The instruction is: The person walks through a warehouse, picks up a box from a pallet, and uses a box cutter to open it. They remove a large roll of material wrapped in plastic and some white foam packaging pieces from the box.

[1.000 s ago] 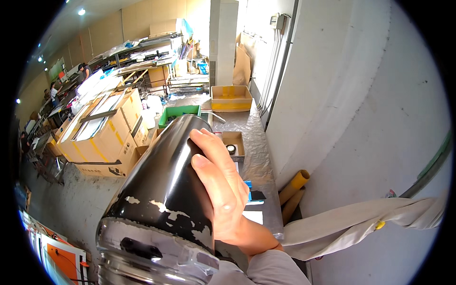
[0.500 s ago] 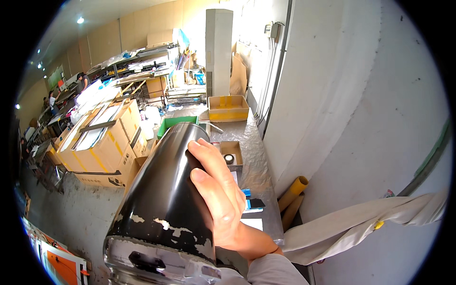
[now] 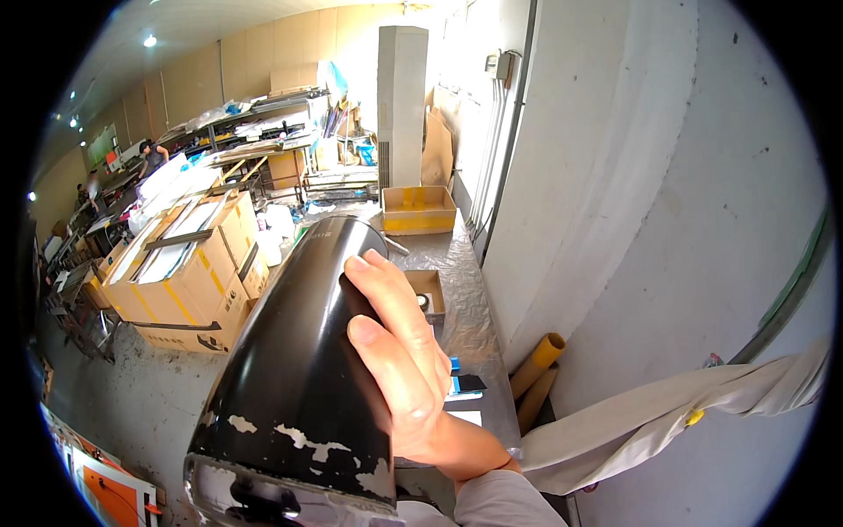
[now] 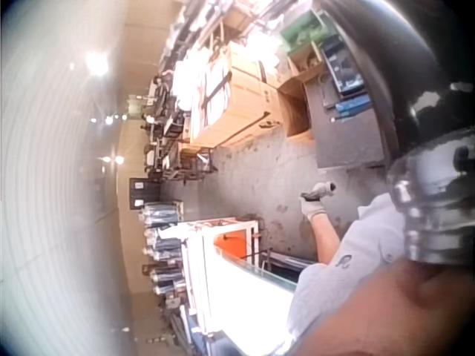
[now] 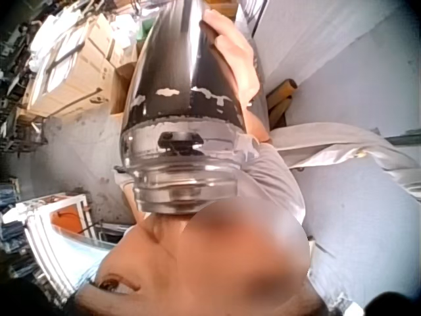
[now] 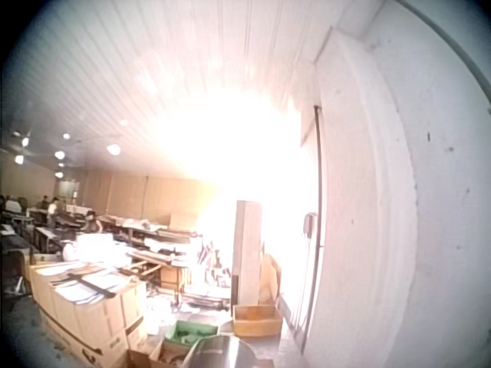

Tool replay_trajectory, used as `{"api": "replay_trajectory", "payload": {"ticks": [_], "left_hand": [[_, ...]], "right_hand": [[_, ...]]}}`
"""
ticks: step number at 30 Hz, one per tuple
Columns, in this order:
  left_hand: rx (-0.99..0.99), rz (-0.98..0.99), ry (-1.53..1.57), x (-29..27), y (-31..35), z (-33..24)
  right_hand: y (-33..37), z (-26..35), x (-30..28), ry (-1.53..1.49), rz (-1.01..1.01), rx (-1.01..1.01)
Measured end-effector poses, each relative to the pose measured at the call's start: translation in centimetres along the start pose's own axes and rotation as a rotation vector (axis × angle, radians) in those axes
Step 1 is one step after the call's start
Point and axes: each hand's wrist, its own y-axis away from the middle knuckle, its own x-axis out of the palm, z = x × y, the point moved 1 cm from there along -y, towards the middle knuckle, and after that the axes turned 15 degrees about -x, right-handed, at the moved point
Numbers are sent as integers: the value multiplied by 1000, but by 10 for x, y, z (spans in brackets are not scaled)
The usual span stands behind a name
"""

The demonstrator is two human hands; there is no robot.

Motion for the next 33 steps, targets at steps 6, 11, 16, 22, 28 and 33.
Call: {"api": "replay_trajectory", "payload": {"ticks": [6,11,16,22,28,33], "left_hand": [[-44,27,-21,26,-14,29],[1,1,11,7,-5,8],[-49,21,2,15,-14,22],[-31,-2,-8,11,-16,19],[-29,14,-14,11,-15,18],[-19,11,-22,19,-12,21]], "right_hand": [[-19,12,-17,81,81,12],[-10,8,-6,21,53,43],[-14,7,-10,17,40,-7],[-22,14,-13,101,127,142],[-20,10,-10,89,93,47],[-19,11,-8,81,64,25]]}}
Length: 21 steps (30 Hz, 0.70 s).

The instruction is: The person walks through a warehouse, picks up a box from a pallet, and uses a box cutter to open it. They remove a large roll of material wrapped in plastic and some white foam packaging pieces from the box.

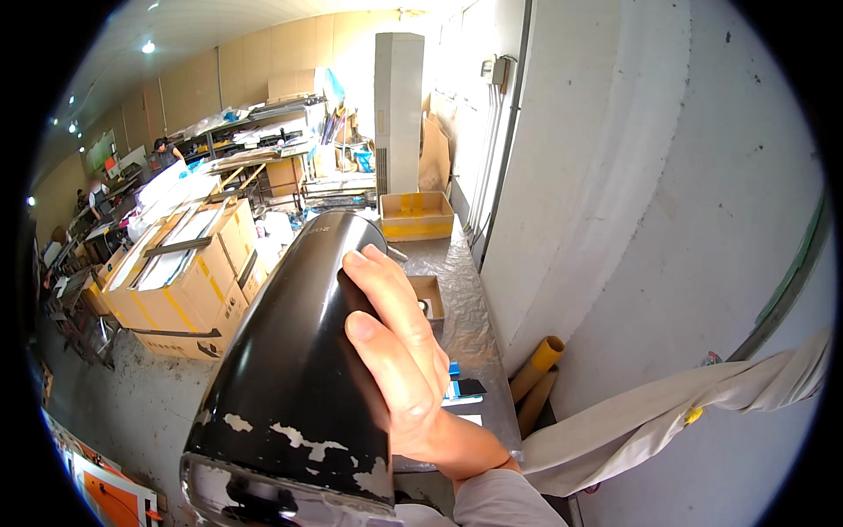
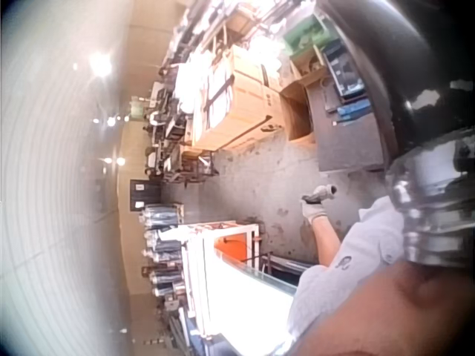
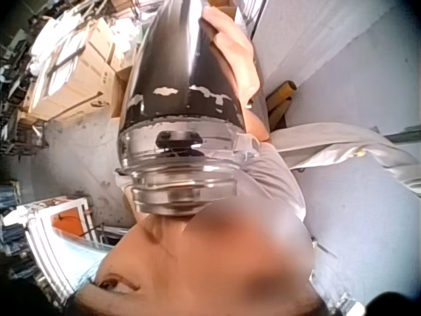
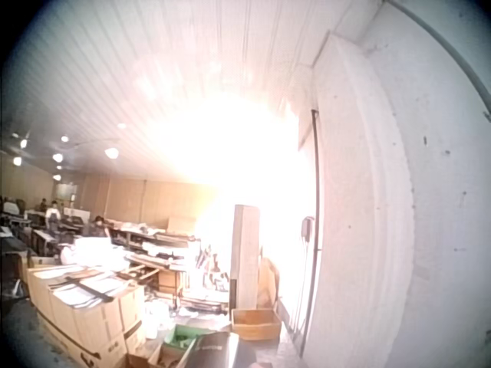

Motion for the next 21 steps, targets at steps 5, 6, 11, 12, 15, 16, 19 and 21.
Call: {"api": "replay_trajectory", "payload": {"ticks": [5,6,11,12,15,16,19,21], "left_hand": [[12,-33,18,2,-1,-1],[10,-43,22,3,0,-3],[25,0,7,4,-3,0],[3,19,6,12,-12,13],[31,46,3,-7,-15,-5],[74,32,13,-20,-10,-18],[63,31,12,-16,-21,-11],[43,2,4,-9,-19,-2]], "right_hand": [[-2,2,0,6,25,36],[-1,1,1,-1,16,33],[0,-4,0,-16,13,-19],[-5,0,-4,20,25,-22],[-4,2,3,3,21,45],[0,0,9,-26,12,65],[-3,0,7,0,39,52],[-5,1,5,11,47,41]]}}
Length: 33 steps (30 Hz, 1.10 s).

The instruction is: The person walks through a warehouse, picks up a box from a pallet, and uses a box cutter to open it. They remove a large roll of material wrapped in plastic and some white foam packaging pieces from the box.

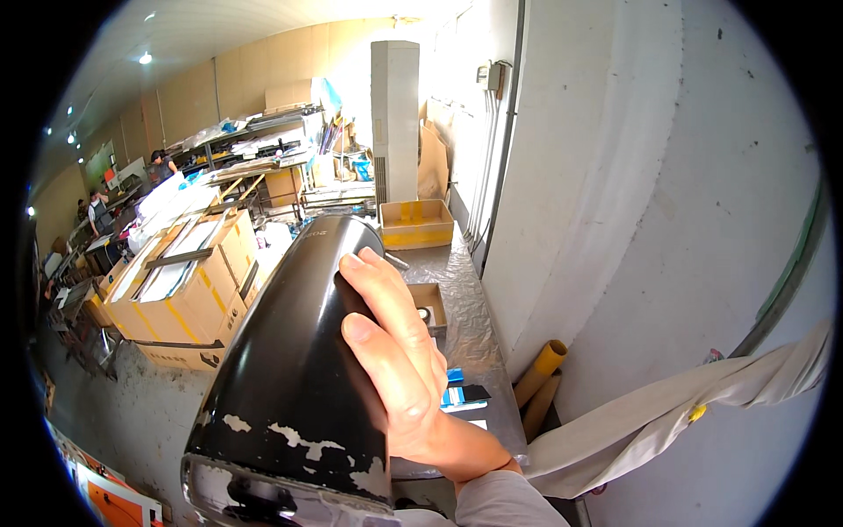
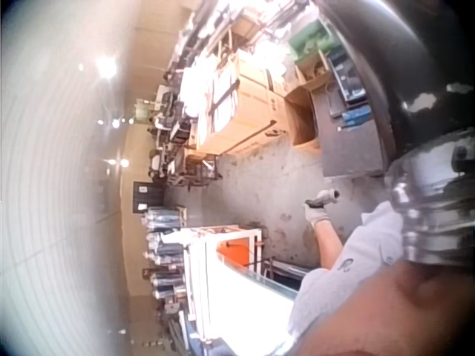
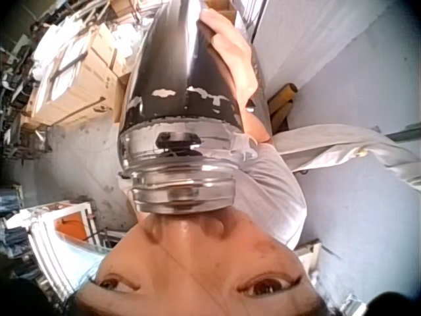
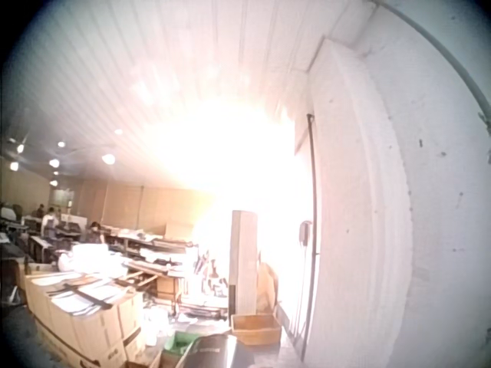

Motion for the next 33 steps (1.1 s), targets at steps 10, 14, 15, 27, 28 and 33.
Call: {"api": "replay_trajectory", "payload": {"ticks": [10,14,15,27,28,33], "left_hand": [[-28,9,12,-5,-4,-3],[-31,-1,-3,-5,-6,2],[-38,1,0,-4,-6,4],[-41,-37,-61,-8,11,-7],[-40,-22,-48,-3,17,-7],[-146,24,-101,21,-4,22]], "right_hand": [[2,-7,4,-49,-63,-61],[4,-11,4,-48,-54,-73],[4,-13,5,-43,-52,-79],[36,-36,14,-5,92,235],[42,-42,13,-11,84,214],[61,-63,-9,19,157,506]]}}
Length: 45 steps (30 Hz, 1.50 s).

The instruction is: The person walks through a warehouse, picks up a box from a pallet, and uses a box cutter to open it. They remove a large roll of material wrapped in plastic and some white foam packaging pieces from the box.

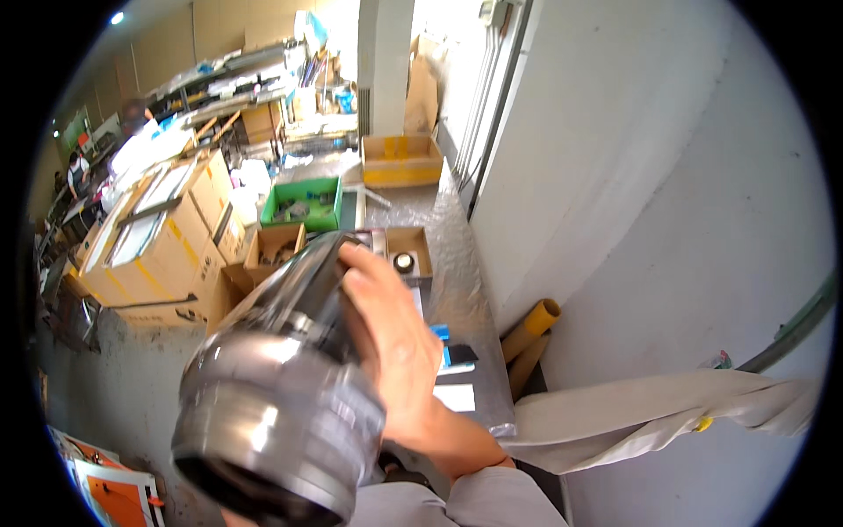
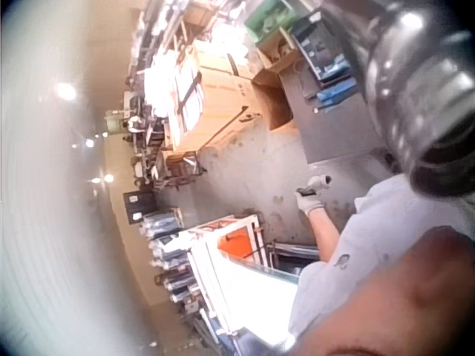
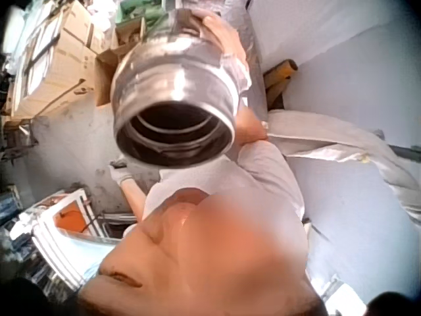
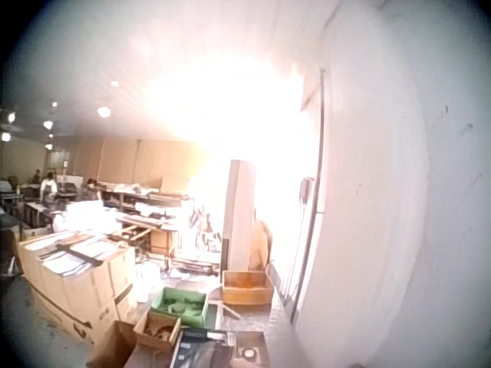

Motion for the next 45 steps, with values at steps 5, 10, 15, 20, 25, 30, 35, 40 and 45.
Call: {"api": "replay_trajectory", "payload": {"ticks": [5,10,15,20,25,30,35,40,45], "left_hand": [[21,-37,-3,25,50,-7],[28,-135,-27,39,63,-4],[65,-145,-37,52,94,3],[112,-147,-87,32,102,1],[166,-193,-82,30,118,-1],[182,-191,-50,26,116,0],[185,-229,-42,32,115,4],[211,-157,-39,59,107,13],[236,-169,19,79,118,14]], "right_hand": [[46,-113,12,-34,26,218],[72,-217,12,45,117,336],[126,-319,26,156,62,409],[177,-374,37,370,123,477],[206,-398,44,529,116,578],[211,-403,49,512,62,566],[216,-400,58,505,29,529],[229,-406,53,394,-16,488],[274,-368,47,693,45,488]]}}
